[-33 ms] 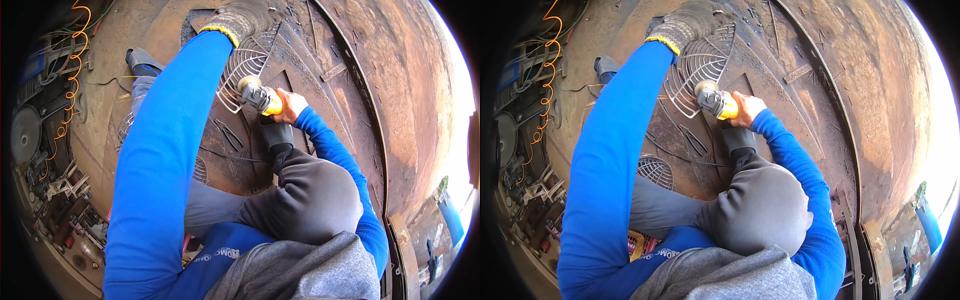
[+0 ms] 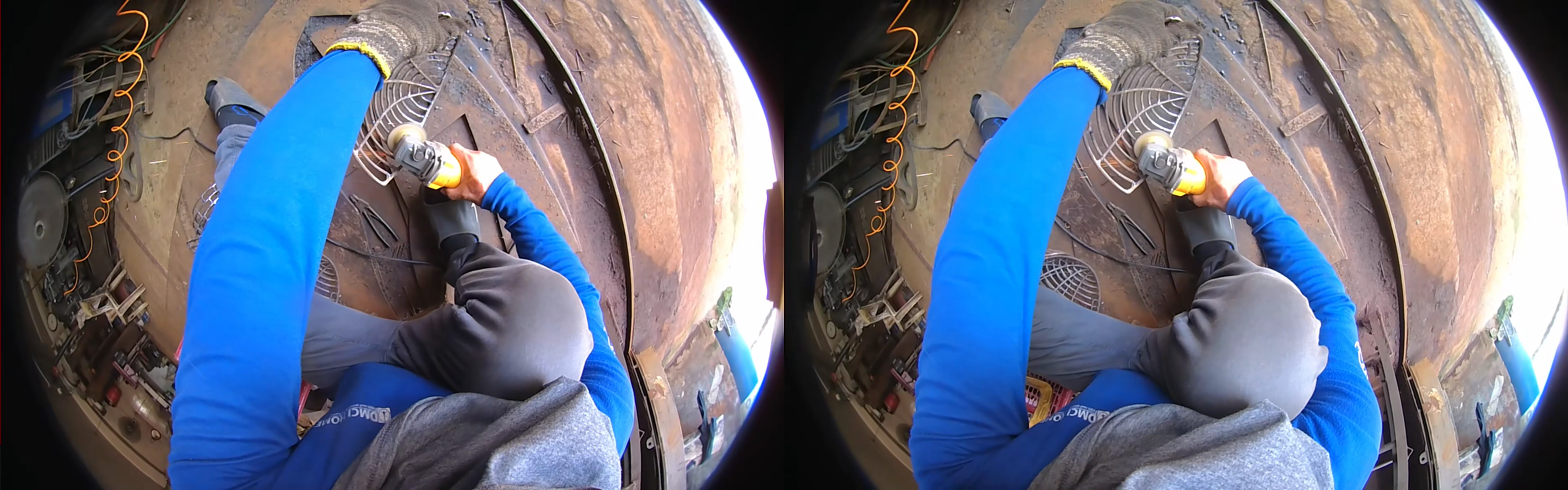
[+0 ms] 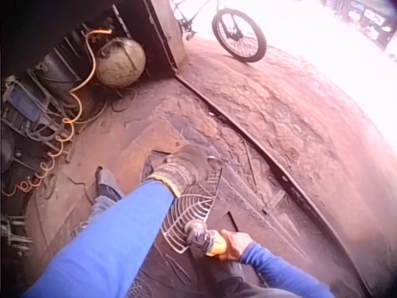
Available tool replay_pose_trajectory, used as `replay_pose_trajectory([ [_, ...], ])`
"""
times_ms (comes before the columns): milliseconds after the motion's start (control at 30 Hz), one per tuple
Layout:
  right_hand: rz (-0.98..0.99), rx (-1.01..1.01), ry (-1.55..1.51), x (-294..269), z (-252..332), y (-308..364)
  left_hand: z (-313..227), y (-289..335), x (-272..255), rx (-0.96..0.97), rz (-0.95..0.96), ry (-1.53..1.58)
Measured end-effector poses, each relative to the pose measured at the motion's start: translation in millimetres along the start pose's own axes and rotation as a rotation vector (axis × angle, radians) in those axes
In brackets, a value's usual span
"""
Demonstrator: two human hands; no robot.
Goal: The person uses an angle grinder to smooth the edges or cut the wires of a curved metal cage while sitting on the floor of a workshop. They hold the cage with a gloved hand and apply the grinder to various points of the metal mesh.
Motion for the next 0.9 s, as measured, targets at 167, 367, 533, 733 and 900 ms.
replay_pose_trajectory([
  [167,0.006,-0.056,0.019,4.1,9.5,-1.3,-6.6,6.1,-7.0,0.008,-0.083,0.064],
  [367,-0.008,-0.010,0.041,1.5,3.4,-1.0,-5.2,13.9,-10.4,-0.023,-0.058,0.042],
  [533,0.018,0.013,0.036,-1.3,1.4,-1.0,-5.5,19.0,-9.9,-0.020,0.023,0.082],
  [733,0.020,0.037,0.057,-0.1,-5.0,-2.8,-10.3,29.9,-17.0,-0.006,0.046,0.137],
  [900,0.041,0.176,0.032,-5.3,-22.6,2.0,-9.2,33.8,-17.5,-0.010,0.082,0.075],
])
Point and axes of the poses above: each hand's wrist, its own y-axis away from the middle knuckle, its own x-axis out of the palm, z = x × y, the point moved 9 cm from there along -y, towards the middle knuckle, and after that the axes turned 2 degrees about z, right-handed, at the moved point
